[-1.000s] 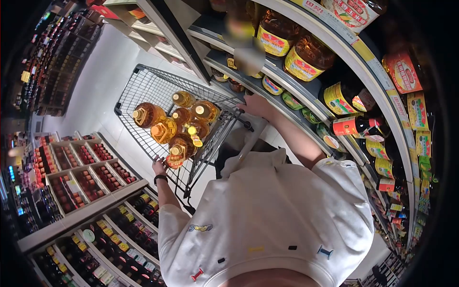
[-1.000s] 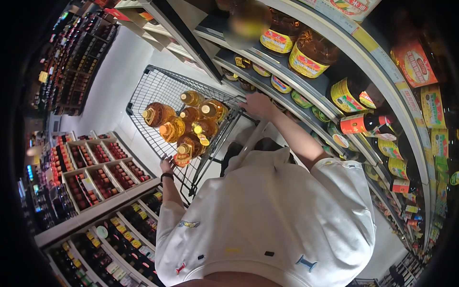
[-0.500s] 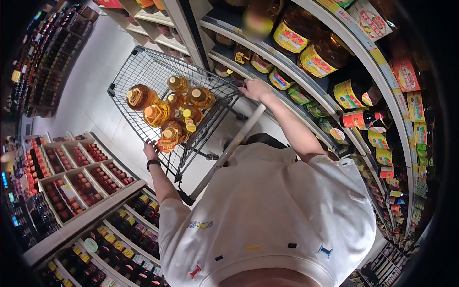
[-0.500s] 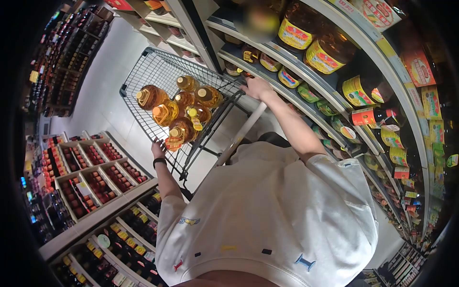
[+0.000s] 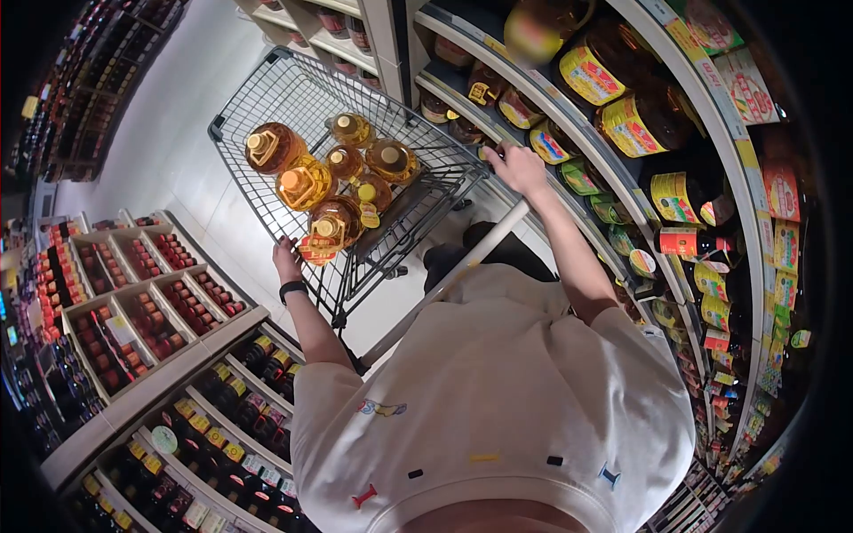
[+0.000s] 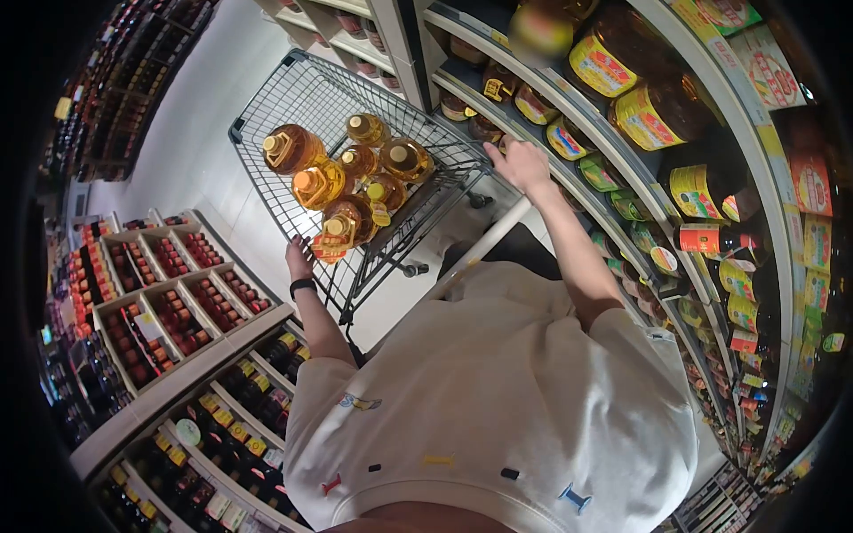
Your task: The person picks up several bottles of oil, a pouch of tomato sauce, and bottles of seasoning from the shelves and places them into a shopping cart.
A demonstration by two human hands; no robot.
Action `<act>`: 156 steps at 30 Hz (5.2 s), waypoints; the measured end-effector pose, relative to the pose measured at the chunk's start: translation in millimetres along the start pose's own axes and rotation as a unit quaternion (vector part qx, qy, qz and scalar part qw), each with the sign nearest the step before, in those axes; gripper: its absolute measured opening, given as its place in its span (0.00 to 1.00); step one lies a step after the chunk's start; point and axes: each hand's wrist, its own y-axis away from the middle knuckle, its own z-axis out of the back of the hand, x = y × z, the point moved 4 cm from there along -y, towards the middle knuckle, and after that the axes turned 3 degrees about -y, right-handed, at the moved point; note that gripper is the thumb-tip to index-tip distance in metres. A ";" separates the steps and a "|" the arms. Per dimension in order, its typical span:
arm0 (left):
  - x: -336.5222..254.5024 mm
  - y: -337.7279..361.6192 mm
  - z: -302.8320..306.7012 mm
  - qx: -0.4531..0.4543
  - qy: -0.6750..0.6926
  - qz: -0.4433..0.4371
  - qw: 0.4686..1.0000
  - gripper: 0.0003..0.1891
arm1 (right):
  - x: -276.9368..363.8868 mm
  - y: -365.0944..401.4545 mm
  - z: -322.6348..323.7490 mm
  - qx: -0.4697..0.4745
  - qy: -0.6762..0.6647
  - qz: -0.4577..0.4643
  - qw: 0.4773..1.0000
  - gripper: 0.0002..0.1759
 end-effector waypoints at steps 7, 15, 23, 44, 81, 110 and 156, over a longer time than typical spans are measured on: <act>7.3 15.4 3.4 -0.056 0.009 -0.039 0.998 0.28 | -94.2 -99.6 -39.0 0.061 -0.147 0.001 0.987 0.38; -34.7 95.7 -19.7 -0.312 -0.236 -0.185 0.901 0.38 | -118.2 -205.4 -82.7 0.018 0.007 0.006 1.000 0.48; -80.1 139.6 -158.7 -0.266 -0.257 -0.292 0.882 0.25 | -171.8 -298.3 -150.4 -0.048 -0.156 0.032 0.986 0.29; -3.1 -8.3 -629.2 0.046 0.157 0.189 0.968 0.05 | -124.4 -306.8 -116.5 -0.016 -0.994 -0.077 0.082 0.25; -34.0 11.1 -649.9 0.216 0.189 0.234 0.929 0.11 | -191.6 -333.8 -134.1 -0.178 -0.763 -0.125 0.609 0.19; -11.6 3.8 -649.4 0.328 0.394 0.403 0.758 0.43 | -34.1 -269.6 -84.6 -0.107 -0.174 0.152 0.967 0.10; 43.8 155.6 -630.9 0.302 0.333 0.335 0.828 0.22 | 17.9 -126.0 39.3 0.151 -0.166 0.121 0.967 0.15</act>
